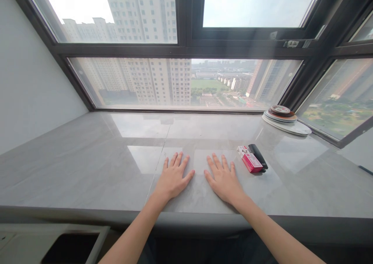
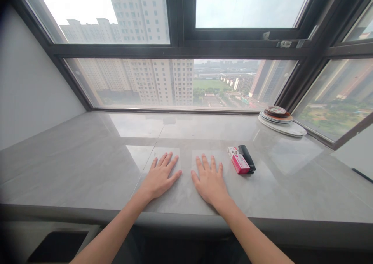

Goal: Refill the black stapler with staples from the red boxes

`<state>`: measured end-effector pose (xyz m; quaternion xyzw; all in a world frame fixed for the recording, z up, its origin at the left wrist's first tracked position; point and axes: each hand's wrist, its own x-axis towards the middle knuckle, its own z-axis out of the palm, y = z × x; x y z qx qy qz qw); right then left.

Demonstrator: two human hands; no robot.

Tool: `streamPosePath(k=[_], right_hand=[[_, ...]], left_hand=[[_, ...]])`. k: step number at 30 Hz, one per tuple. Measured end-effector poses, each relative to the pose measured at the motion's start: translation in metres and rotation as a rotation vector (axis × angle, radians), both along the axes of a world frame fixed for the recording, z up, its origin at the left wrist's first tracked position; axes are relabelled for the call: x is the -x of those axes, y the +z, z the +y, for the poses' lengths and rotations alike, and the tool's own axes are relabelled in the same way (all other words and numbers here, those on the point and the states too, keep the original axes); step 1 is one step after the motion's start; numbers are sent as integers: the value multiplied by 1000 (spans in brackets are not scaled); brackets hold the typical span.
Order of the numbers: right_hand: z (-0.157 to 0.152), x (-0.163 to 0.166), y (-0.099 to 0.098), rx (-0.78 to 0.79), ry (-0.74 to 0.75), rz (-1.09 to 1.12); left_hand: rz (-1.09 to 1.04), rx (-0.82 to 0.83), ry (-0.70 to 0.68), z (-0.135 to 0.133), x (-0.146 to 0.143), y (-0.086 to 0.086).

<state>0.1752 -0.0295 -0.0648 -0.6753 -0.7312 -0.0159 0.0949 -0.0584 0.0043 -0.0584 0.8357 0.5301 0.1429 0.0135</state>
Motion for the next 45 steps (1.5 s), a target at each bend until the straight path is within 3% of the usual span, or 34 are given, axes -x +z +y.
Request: streamPosePath(k=[17,34,45], right_hand=[[0,0,2,-13,0,-6],[-3,3,20,20,-12,-20],[-4,4,22,16,-15,-35]], left_hand=[[-4,1,5,1,0,3],[-11,32,24,-2,-1,19],[-13,50,30,-2,0,20]])
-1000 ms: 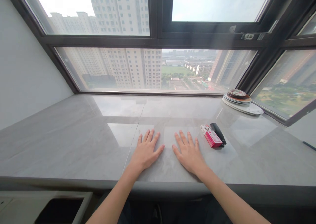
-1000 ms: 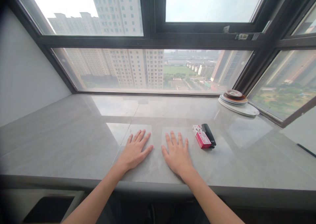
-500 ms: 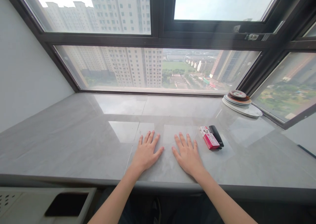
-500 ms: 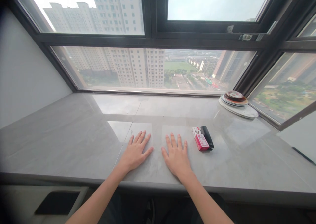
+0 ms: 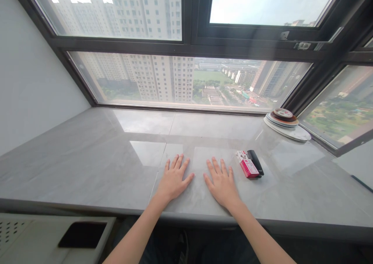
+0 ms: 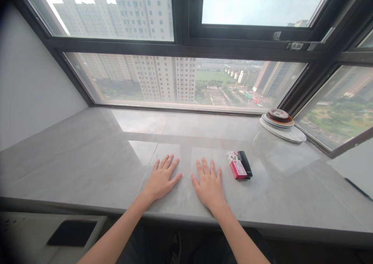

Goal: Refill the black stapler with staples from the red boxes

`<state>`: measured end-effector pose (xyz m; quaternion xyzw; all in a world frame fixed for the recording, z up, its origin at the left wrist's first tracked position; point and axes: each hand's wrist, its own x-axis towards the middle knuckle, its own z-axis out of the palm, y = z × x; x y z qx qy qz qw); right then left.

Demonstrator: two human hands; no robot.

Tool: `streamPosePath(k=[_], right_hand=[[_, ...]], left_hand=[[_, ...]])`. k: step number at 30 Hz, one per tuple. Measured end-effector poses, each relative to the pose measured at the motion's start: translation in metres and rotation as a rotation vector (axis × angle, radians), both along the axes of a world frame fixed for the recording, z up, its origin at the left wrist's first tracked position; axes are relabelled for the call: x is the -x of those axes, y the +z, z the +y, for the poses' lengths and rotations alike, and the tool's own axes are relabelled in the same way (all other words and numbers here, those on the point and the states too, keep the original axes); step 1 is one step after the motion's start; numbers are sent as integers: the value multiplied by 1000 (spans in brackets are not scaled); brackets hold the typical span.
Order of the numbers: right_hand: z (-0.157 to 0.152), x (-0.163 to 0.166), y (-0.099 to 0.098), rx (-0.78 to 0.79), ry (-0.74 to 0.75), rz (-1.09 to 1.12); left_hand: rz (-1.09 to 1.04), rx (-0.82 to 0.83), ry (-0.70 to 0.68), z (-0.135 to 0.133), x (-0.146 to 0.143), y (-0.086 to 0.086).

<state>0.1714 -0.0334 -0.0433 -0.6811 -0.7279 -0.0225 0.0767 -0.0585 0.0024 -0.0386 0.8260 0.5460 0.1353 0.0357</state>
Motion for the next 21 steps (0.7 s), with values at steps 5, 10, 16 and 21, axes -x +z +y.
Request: streamPosePath(k=[5,10,16,21], right_hand=[[1,-1,-4,-9,2,7],[2,-4,-2,25,17,81],[19,-78,32,-124,14,470],[37,-188,44,-194,-407,603]], left_hand=[[0,-10,0,0,-1,-1],[3,-7,-6,1,-1,0],[0,0,-15,2,0,-1],[-12,-17,-24,3,1,-4]])
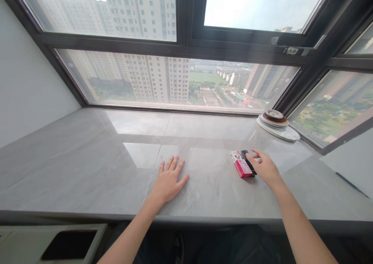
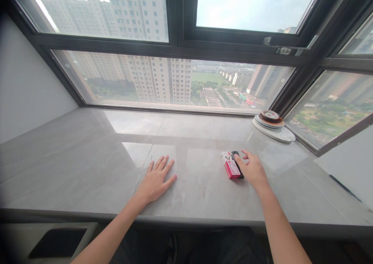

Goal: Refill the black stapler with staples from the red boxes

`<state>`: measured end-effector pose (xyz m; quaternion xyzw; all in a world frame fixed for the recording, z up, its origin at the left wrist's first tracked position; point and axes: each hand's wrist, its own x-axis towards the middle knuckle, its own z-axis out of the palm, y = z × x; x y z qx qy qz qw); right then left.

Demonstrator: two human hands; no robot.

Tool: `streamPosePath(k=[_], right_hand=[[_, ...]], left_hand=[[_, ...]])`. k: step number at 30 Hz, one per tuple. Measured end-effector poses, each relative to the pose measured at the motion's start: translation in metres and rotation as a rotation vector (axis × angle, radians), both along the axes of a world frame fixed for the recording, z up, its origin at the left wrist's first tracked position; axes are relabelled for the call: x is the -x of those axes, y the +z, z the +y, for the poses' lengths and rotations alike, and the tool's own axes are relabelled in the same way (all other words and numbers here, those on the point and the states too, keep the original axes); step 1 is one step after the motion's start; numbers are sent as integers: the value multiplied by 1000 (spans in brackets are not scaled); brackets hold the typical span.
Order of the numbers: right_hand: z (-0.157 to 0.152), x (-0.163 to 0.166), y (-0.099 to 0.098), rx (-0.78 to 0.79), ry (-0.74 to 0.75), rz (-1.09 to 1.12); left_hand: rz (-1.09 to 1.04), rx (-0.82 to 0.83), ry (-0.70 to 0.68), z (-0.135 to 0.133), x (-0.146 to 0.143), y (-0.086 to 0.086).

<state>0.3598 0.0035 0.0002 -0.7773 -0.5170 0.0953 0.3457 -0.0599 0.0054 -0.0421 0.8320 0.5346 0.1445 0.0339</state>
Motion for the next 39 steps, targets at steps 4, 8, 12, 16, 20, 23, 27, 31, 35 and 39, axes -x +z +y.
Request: streamPosePath(k=[4,8,12,16,20,23,27,31,35,39], right_hand=[[2,-37,-9,299,174,382],[-4,-9,-15,280,317,480],[-9,65,-20,189,370,568],[-10,158,-29,72,372,616],[-8,230,-39,-5,360,608],[-6,248,-42,-132,329,498],[-13,223,-42,-201,271,378],[-32,181,-43,-213,201,360],[-47,165,-45,-215,191,359],[-49,167,-43,-225,186,349]], left_hand=[[-20,-13,-5,2,1,-3],[-58,-21,-12,3,1,-6],[-120,-21,-24,3,1,-7],[-271,31,-18,5,5,-3],[-571,57,41,1,5,8],[-716,5,162,-7,-10,14],[-568,-120,340,-16,-39,18],[-489,-104,362,-19,-44,17],[-507,-151,355,-4,-18,17],[-446,-178,414,36,14,17]])
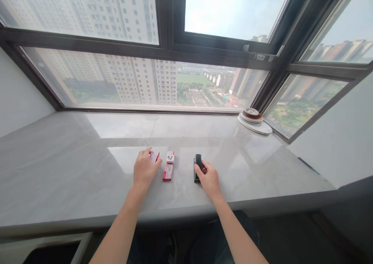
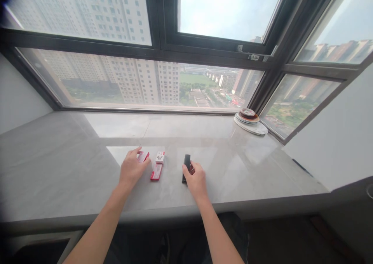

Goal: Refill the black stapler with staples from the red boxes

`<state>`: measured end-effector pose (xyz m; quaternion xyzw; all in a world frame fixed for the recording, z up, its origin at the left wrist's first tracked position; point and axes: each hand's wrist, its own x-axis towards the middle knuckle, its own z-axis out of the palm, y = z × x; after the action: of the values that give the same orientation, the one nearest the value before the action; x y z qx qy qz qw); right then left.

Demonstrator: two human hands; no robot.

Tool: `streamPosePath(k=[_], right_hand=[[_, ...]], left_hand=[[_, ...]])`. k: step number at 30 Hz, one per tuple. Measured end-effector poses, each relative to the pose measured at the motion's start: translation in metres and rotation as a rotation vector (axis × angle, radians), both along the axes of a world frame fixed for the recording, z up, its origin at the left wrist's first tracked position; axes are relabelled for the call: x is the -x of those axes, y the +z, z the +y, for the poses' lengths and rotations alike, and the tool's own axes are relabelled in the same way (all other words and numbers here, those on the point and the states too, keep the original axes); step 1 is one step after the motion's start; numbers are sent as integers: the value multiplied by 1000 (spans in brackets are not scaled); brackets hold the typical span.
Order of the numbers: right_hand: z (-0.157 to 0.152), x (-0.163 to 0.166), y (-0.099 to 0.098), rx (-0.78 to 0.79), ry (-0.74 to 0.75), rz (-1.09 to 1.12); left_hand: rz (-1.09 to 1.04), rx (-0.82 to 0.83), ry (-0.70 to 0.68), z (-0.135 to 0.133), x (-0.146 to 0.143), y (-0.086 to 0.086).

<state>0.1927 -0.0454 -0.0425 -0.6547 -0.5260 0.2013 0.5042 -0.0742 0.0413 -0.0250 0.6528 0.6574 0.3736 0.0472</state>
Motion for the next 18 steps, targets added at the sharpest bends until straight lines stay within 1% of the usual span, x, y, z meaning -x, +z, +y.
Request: streamPosePath(k=[3,5,6,8,10,14,16,18], right_hand=[[1,1,3,4,6,1],[1,1,4,8,9,2],[1,0,4,11,9,1],[0,0,5,15,9,2],[0,0,5,20,11,5],[0,1,6,31,17,11],[1,2,5,30,17,17],[1,2,5,32,15,28]], left_hand=[[22,42,2,26,13,1],[16,50,0,30,17,4],[12,37,5,28,19,5],[8,-9,32,15,24,6],[22,-21,61,-6,32,4],[108,110,77,-49,51,-4],[156,99,119,-63,51,-5],[183,36,137,-72,40,-2]])
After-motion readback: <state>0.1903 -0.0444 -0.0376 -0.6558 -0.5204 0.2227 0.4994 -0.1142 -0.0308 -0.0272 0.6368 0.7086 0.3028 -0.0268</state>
